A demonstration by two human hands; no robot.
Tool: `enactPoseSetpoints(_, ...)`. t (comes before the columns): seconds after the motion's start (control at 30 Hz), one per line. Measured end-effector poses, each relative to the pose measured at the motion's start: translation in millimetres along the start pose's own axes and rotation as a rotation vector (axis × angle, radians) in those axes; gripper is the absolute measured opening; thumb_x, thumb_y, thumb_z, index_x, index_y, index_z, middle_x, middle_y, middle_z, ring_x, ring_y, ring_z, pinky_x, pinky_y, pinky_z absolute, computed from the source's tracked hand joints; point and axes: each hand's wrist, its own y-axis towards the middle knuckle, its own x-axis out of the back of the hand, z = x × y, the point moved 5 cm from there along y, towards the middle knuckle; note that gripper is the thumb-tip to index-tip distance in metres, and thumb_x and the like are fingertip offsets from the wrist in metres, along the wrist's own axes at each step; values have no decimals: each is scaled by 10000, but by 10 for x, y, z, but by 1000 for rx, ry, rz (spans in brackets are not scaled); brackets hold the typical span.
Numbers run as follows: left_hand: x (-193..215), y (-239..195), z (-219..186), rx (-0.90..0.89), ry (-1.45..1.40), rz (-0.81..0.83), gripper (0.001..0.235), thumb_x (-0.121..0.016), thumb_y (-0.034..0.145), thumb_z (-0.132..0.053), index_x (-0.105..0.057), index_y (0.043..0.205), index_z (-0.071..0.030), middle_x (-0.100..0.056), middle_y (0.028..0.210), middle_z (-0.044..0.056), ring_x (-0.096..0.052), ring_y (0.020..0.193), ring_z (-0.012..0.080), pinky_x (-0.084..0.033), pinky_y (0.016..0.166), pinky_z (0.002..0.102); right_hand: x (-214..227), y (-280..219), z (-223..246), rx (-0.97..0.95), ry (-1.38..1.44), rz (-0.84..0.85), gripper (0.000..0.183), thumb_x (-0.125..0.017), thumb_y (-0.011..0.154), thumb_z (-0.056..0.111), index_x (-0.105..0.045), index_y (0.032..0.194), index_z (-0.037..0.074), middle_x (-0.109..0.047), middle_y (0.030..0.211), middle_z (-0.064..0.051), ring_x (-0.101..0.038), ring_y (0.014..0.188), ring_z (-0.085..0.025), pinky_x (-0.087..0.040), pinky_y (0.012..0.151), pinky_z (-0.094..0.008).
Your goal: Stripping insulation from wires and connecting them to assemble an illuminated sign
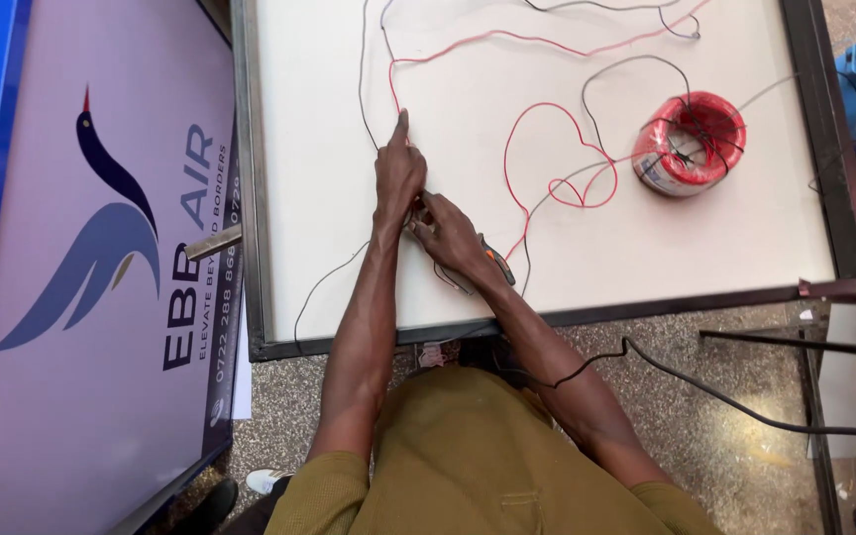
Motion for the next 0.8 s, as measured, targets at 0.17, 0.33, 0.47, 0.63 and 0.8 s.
enactPoseSetpoints(0.17,-104,178,-38,40,-1,26,810,-518,1063,-98,-242,1821,-174,-827,1105,322,-831,1079,481,-641,1028,601,278,-51,317,-50,13,-39,635,-710,1081,149,-501,1661,-2,-785,1068,-224,-771,964,-475,-596,850,-682)
enactPoseSetpoints(0.33,-416,739,436,-85,125,-130,677,-450,1047,-54,-404,1721,-14,-747,1284,252,-734,1121,457,-586,890,589,301,-15,54,-140,-206,-161,465,-574,1097,243,-701,1545,255,-710,760,-119,-652,718,-438,-448,626,-552)
enactPoseSetpoints(0.47,-613,1039,627,-188,287,-186,720,-454,990,24,-386,1707,45,-721,1131,205,-691,1018,428,-573,842,565,253,81,-184,-105,-363,-201,546,-523,1013,127,-707,1513,246,-789,909,-100,-667,701,-486,-433,560,-575)
enactPoseSetpoints(0.63,-703,1278,660,-190,409,-240,777,-540,944,46,-374,1702,66,-753,1144,230,-718,1038,443,-590,861,558,296,198,-378,-88,-424,-221,553,-549,1000,144,-716,1507,286,-713,775,-132,-616,624,-479,-388,528,-577)
enactPoseSetpoints(0.8,-664,1392,596,-7,458,-48,767,-516,975,-34,-336,1716,53,-766,1234,249,-734,1130,465,-591,869,584,114,113,-462,14,-435,-152,602,-560,1076,130,-543,1644,328,-655,701,-132,-475,554,-496,-308,508,-566)
